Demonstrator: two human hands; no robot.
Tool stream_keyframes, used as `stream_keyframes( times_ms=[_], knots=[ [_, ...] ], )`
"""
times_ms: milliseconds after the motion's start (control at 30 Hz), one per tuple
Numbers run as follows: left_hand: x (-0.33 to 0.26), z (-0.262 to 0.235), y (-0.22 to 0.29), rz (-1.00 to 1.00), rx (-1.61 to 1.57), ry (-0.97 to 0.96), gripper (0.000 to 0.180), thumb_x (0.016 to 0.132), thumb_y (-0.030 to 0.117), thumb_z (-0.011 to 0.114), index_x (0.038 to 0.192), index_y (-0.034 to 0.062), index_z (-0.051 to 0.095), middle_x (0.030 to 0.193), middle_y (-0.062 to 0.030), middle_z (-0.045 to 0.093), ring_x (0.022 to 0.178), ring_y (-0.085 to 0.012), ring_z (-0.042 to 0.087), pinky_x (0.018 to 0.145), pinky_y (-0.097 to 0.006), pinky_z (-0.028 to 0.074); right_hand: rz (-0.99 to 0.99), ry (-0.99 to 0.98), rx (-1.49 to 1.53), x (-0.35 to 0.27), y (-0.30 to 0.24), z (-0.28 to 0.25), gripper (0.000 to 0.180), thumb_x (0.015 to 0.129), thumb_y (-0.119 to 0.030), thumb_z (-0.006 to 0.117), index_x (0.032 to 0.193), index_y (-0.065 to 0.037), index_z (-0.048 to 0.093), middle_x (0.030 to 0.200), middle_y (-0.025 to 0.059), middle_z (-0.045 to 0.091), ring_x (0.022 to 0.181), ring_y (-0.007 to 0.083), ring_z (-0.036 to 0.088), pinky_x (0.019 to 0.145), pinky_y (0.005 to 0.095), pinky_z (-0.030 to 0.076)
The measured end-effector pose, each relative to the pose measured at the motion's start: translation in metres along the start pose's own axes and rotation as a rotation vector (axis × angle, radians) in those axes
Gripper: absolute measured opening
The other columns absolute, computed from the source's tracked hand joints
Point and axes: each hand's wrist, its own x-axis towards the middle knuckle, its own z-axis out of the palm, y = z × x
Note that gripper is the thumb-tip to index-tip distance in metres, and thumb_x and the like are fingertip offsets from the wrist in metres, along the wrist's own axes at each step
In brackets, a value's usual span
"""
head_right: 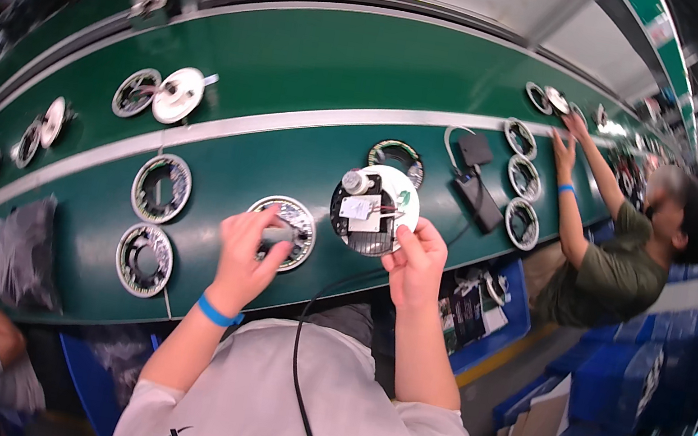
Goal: The person assembles electronic components by hand, inserting circular LED boards and connector wires into plastic fixture housings on an industrial conveyor line.
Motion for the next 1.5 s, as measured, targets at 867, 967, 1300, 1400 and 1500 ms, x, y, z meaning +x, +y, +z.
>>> stream_keyframes(
  times_ms=[867, 967, 1300, 1400, 1500],
  knots=[
    [0.010, 0.108, 0.030, -0.991, -1.097, -0.342, 0.057, 0.100, 0.011, 0.062, 0.150, -0.0097, 0.043, 0.116, -0.0147, 0.067, 0.109, -0.0191, 0.067, 0.091, -0.031, 0.055, -0.880, -0.050, -1.509, 0.004, 0.080, -0.059, 0.022, 0.082, 0.006, 0.074, 0.104, 0.002, 0.073, 0.090, 0.0133, 0.064, 0.077, 0.0300, 0.065, 0.068, 0.0391, 0.055],
    [-0.015, 0.085, 0.038, -0.842, -1.029, -0.385, 0.069, 0.096, 0.005, 0.066, 0.156, -0.0045, 0.034, 0.132, -0.0163, 0.059, 0.122, -0.0219, 0.062, 0.103, -0.034, 0.052, -0.877, -0.057, -1.509, 0.006, 0.091, -0.060, 0.024, 0.081, 0.005, 0.074, 0.105, 0.000, 0.074, 0.103, 0.0180, 0.071, 0.094, 0.0344, 0.071, 0.082, 0.0393, 0.059],
    [-0.053, -0.003, -0.018, -0.207, -0.073, 0.020, 0.062, 0.077, 0.002, 0.074, 0.136, -0.0024, 0.053, 0.135, -0.0219, 0.054, 0.124, -0.0416, 0.053, 0.108, -0.048, 0.043, -0.602, -0.284, -1.499, -0.037, 0.079, -0.031, 0.047, 0.083, 0.003, 0.074, 0.128, 0.008, 0.063, 0.133, 0.0271, 0.059, 0.115, 0.0391, 0.064, 0.095, 0.0430, 0.055],
    [-0.058, -0.003, -0.036, -0.261, -0.012, -0.032, 0.080, 0.078, 0.010, 0.078, 0.148, -0.0031, 0.042, 0.145, -0.0252, 0.046, 0.132, -0.0430, 0.047, 0.112, -0.049, 0.038, -0.517, -0.367, -1.420, -0.069, 0.070, -0.028, 0.045, 0.085, 0.001, 0.074, 0.128, 0.006, 0.063, 0.140, 0.0266, 0.056, 0.118, 0.0376, 0.065, 0.098, 0.0405, 0.055],
    [-0.053, 0.003, -0.043, -0.322, 0.018, -0.123, 0.102, 0.077, 0.026, 0.085, 0.156, -0.0052, 0.029, 0.155, -0.0275, 0.036, 0.141, -0.0450, 0.039, 0.118, -0.050, 0.033, -0.506, -0.639, -1.189, -0.084, 0.038, -0.007, 0.024, 0.084, 0.002, 0.073, 0.107, 0.005, 0.071, 0.113, 0.0198, 0.070, 0.097, 0.0326, 0.072, 0.087, 0.0366, 0.059]
  ],
)
